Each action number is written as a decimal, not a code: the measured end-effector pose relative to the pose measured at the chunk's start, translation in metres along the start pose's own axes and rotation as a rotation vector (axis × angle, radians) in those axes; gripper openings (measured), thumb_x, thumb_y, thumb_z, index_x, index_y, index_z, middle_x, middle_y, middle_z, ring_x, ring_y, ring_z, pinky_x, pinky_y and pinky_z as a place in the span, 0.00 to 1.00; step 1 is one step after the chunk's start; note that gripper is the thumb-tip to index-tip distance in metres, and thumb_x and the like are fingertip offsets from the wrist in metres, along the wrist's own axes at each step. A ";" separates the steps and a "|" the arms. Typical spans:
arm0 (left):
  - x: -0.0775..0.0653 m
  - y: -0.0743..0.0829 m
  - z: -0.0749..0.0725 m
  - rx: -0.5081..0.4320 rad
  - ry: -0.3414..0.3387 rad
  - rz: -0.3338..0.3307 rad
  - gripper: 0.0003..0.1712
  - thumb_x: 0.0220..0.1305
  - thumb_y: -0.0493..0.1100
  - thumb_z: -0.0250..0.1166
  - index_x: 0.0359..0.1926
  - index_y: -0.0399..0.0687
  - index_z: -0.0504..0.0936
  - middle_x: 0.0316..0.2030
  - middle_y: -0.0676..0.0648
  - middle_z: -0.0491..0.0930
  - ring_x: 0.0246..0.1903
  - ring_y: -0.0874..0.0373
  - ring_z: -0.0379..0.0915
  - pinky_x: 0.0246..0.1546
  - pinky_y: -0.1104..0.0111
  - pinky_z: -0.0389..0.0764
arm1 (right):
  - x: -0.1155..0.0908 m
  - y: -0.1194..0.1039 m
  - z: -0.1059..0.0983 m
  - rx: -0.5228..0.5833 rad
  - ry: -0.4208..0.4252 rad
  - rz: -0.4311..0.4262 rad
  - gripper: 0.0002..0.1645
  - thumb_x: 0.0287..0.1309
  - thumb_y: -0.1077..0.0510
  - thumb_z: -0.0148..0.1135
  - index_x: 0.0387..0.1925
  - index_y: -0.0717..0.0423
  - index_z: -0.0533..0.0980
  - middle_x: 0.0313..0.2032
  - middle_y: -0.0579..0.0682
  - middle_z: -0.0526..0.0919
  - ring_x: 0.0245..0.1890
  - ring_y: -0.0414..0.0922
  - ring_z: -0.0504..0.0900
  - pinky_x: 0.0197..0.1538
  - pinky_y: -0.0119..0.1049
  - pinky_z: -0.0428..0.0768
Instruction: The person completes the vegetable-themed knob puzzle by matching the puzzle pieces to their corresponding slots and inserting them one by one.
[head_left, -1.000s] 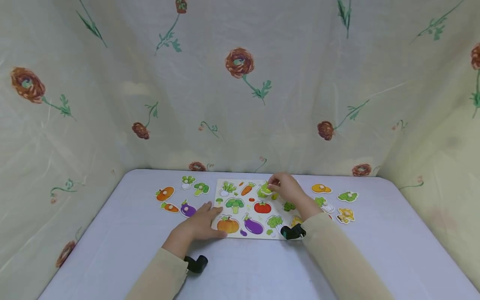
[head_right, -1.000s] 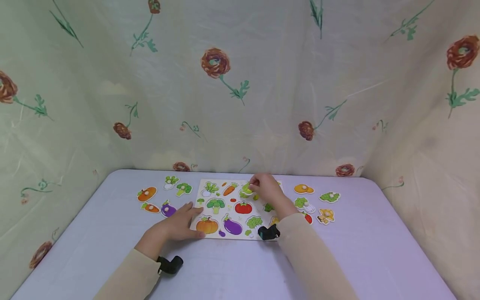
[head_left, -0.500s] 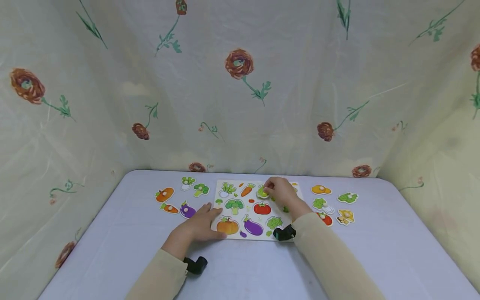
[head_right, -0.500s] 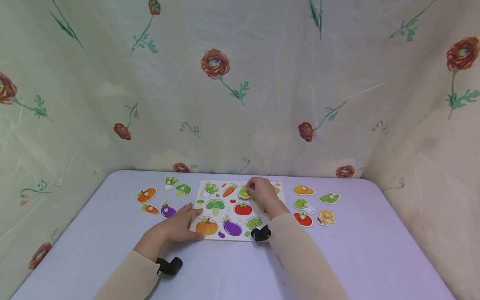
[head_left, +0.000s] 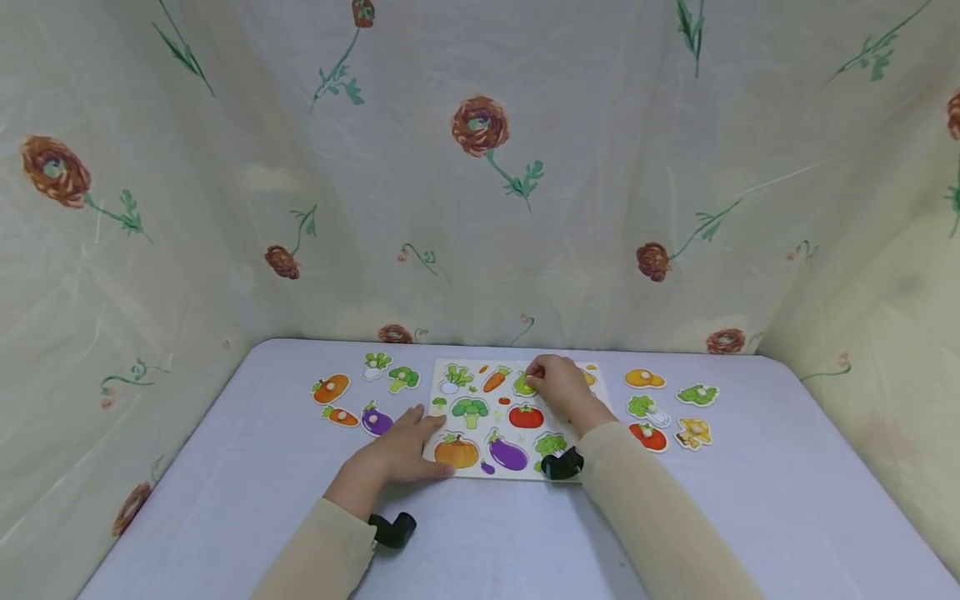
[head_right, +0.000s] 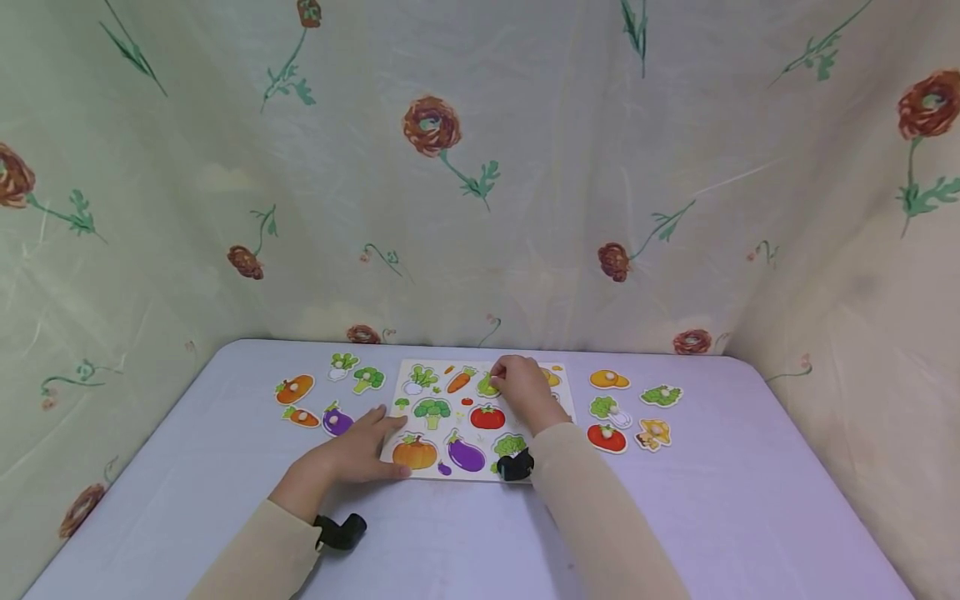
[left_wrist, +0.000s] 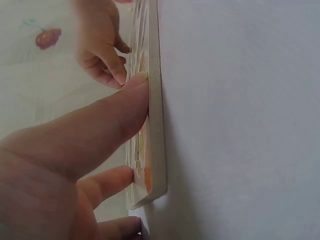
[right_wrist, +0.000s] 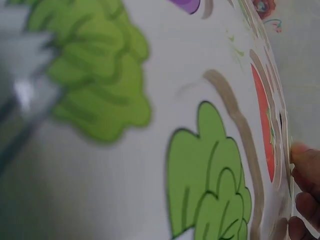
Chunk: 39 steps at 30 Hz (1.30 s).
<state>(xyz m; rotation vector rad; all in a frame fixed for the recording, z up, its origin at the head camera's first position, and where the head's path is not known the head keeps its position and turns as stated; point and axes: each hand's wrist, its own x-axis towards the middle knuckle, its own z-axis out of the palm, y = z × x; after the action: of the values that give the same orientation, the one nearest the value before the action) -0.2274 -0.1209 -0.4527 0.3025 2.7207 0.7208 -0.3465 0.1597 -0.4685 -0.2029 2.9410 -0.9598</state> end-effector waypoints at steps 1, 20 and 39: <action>0.000 0.000 0.000 0.000 0.001 0.002 0.49 0.55 0.61 0.74 0.75 0.56 0.65 0.78 0.39 0.49 0.77 0.42 0.41 0.67 0.36 0.58 | 0.000 0.000 0.000 0.001 -0.001 0.007 0.04 0.66 0.57 0.65 0.37 0.54 0.81 0.31 0.49 0.79 0.36 0.48 0.74 0.42 0.40 0.73; 0.000 0.001 0.000 0.000 0.005 -0.013 0.49 0.55 0.61 0.74 0.75 0.56 0.65 0.78 0.40 0.49 0.77 0.42 0.41 0.68 0.37 0.58 | -0.002 -0.006 -0.004 0.016 -0.043 0.082 0.05 0.67 0.59 0.63 0.42 0.55 0.81 0.36 0.52 0.80 0.39 0.50 0.75 0.46 0.43 0.75; -0.002 0.003 -0.001 -0.006 0.000 -0.007 0.49 0.55 0.60 0.74 0.75 0.55 0.65 0.78 0.39 0.49 0.77 0.41 0.42 0.67 0.36 0.58 | -0.021 -0.023 -0.031 -0.056 -0.091 -0.011 0.14 0.66 0.59 0.65 0.51 0.57 0.80 0.47 0.55 0.80 0.46 0.52 0.75 0.52 0.45 0.79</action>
<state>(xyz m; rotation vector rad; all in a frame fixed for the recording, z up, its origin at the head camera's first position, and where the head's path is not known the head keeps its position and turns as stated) -0.2259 -0.1196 -0.4503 0.2909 2.7172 0.7266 -0.3252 0.1624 -0.4298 -0.2584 2.8886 -0.8464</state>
